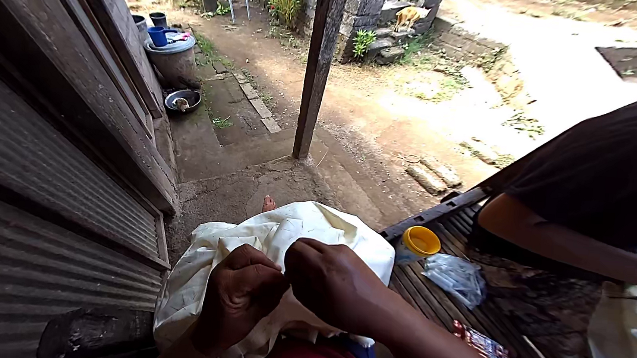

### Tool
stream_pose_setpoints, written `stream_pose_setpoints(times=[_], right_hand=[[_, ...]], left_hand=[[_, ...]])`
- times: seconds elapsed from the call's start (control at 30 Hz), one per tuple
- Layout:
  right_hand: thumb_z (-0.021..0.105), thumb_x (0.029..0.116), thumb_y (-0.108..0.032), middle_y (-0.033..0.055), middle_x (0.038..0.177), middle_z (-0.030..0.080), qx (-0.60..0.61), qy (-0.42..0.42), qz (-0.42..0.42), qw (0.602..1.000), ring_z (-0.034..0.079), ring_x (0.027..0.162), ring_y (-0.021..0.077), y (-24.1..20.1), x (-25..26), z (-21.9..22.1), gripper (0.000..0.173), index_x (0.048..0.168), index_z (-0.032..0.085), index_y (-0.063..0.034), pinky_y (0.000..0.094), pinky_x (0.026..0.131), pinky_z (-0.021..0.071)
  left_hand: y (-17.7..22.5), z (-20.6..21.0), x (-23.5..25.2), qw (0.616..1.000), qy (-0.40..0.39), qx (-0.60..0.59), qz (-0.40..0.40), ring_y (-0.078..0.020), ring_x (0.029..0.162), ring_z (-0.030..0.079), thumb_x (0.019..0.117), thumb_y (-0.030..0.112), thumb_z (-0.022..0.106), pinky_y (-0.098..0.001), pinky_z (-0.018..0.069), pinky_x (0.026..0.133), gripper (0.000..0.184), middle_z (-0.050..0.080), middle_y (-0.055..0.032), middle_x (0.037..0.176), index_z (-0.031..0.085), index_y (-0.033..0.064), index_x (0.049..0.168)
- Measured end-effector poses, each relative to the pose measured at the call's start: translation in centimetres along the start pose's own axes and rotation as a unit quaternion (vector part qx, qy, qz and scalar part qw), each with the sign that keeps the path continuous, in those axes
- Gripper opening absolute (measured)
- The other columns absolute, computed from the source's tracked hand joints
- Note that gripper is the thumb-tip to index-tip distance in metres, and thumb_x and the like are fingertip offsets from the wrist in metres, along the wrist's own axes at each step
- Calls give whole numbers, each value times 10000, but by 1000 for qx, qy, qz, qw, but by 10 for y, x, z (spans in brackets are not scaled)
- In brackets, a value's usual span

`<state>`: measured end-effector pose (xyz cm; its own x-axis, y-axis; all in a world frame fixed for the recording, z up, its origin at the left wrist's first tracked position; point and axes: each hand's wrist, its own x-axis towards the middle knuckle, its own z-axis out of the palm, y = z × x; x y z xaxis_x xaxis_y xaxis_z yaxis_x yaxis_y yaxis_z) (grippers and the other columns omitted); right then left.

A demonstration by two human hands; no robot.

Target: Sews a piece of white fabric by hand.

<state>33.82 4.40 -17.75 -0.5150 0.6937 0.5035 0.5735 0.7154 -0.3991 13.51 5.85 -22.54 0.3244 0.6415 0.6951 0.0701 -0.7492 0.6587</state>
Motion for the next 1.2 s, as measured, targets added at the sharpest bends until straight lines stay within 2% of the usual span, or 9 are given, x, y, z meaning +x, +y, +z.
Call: stream_pose_setpoints(times=[0.1, 0.23, 0.37, 0.5, 0.6, 0.73, 0.97, 1.07, 1.2], right_hand=[[546, 973, -126, 69, 810, 590, 28, -37, 54, 997, 591, 616, 155, 6, -2, -1, 119, 901, 619, -66, 291, 510, 493], [589, 983, -131, 69, 836, 669, -11, -74, 80, 994, 679, 696, 196, 15, -9, 2, 107, 964, 686, -89, 365, 590, 564], [603, 975, -81, 27, 762, 641, 106, -51, -34, 992, 620, 686, 118, 19, -16, 2, 155, 957, 750, -125, 258, 609, 520], [588, 967, -49, 18, 843, 684, 102, 38, -32, 994, 631, 844, 112, 12, -18, 9, 218, 966, 784, -144, 229, 775, 516], [670, 955, -130, -15, 835, 730, 54, 143, 33, 988, 655, 793, 69, 1, -18, 22, 68, 969, 728, -96, 183, 767, 527], [711, 923, -112, -6, 892, 749, 77, 203, 68, 974, 649, 770, 31, -4, -20, 35, 109, 1017, 697, -58, 152, 725, 531], [673, 890, -71, -31, 862, 731, 49, 188, 78, 978, 603, 732, 38, -4, -23, 32, 203, 1092, 688, -79, 157, 661, 480], [643, 914, -89, -29, 834, 728, 2, 176, 59, 983, 619, 720, 75, -3, -23, 31, 188, 1098, 681, -107, 194, 648, 493], [594, 957, -98, -30, 785, 710, -54, 162, 31, 985, 603, 681, 118, -2, -22, 30, 185, 1112, 690, -126, 246, 600, 473]], left_hand=[[-4, -1, 0, 992, 14, -113, -59, -30, 969, 618, 986, 185, 684, -190, 530, 858, 68, 638, 52, 988, 713, 148, 1036], [-7, 0, -3, 972, -22, -186, -143, -8, 835, 596, 1013, 79, 517, -190, 512, 757, 91, 619, 59, 913, 605, 99, 1023], [-5, 3, -4, 948, -4, -232, -217, -27, 822, 620, 990, 30, 506, -210, 532, 762, 153, 644, 51, 893, 639, 104, 981], [-1, 9, -6, 943, -6, -240, -232, -41, 848, 626, 984, 15, 545, -215, 541, 781, 116, 647, 27, 929, 638, 83, 998], [2, 12, -8, 940, 0, -245, -239, -37, 848, 636, 977, 12, 584, -211, 552, 784, 96, 652, 34, 935, 634, 90, 1005], [3, 13, -11, 938, -3, -254, -237, -44, 884, 647, 976, 25, 610, -218, 556, 810, 89, 665, 23, 972, 641, 98, 1016], [10, 12, -9, 892, 21, -349, -289, -68, 868, 680, 919, 13, 705, -241, 579, 808, 133, 700, -7, 962, 662, 105, 1005], [10, 12, -7, 872, 14, -379, -310, -82, 855, 695, 912, -1, 706, -265, 584, 816, 323, 704, -1, 938, 561, 119, 1175], [10, 12, -8, 858, 55, -386, -333, -75, 818, 697, 877, -7, 743, -246, 594, 777, 132, 726, -29, 910, 723, 72, 982]])
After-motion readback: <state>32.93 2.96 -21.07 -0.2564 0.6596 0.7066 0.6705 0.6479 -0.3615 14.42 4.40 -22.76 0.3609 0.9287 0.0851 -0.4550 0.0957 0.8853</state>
